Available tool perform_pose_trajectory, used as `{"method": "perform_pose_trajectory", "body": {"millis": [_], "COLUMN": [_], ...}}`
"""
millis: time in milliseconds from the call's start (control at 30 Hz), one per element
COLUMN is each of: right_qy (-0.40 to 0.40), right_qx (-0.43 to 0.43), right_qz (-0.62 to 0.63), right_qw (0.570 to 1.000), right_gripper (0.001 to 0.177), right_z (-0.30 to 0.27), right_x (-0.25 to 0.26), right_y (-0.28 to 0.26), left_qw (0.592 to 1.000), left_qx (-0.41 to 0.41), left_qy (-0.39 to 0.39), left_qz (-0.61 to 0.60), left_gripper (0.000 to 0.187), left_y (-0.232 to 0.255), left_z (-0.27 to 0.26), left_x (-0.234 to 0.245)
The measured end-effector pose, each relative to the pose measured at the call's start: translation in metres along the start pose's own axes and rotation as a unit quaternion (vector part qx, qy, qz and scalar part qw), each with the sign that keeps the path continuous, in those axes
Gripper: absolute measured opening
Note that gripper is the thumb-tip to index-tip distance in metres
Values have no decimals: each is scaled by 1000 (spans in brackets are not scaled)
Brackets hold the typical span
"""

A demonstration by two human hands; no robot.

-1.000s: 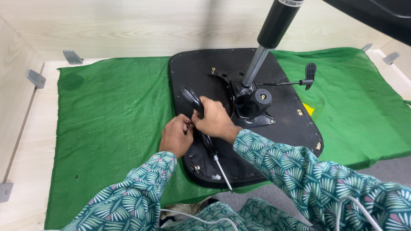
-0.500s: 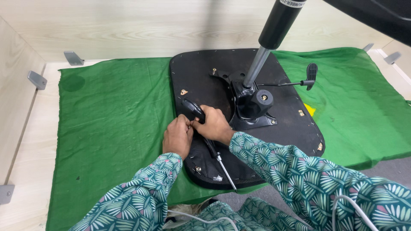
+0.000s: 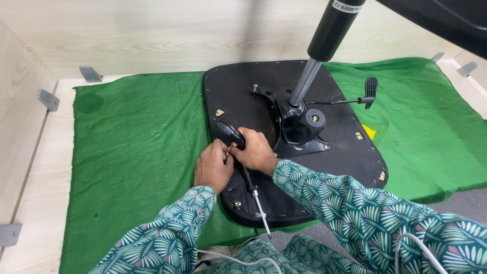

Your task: The person uses a screwdriver to tighten multiple screws on the underside of an inverted chair base. The hands repeatedly position the screwdriver and turn it to secure the fasteners into the black base plate.

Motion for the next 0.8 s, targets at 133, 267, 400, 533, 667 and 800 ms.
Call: {"method": "perform_pose_trajectory", "body": {"millis": [133, 267, 400, 533, 667, 800], "right_qy": [2, -3, 3, -9, -32, -23], "right_qx": [0, 7, 18, 20, -1, 23], "right_qz": [-8, -15, -14, -24, -35, -74], "right_qw": [1000, 1000, 1000, 999, 999, 997], "right_gripper": [17, 16, 20, 20, 24, 33], "right_z": [-3, -6, -8, -11, -13, -15], "right_x": [0, 0, 2, 1, 1, 5], "right_y": [-3, -6, -11, -16, -16, -19], "left_qw": [1000, 1000, 1000, 1000, 1000, 999], "left_qx": [-3, -5, 18, 7, 12, -4], "left_qy": [12, 9, -21, -1, 0, 15], "left_qz": [16, 17, -2, 1, 24, 41], "left_gripper": [15, 15, 13, 14, 15, 19], "left_y": [0, 3, 2, 5, 2, 3], "left_z": [0, -3, -3, -5, -5, -4], "left_x": [-1, 0, 0, 2, -1, -1]}}
Point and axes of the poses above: each hand's wrist, its own z-axis towards the middle knuckle, its own x-axis out of the back of the hand, y = z × x, the point moved 9 cm from there along z, towards the middle knuckle, and after that the axes turned 10 degrees about -y, right-handed, at the moved point
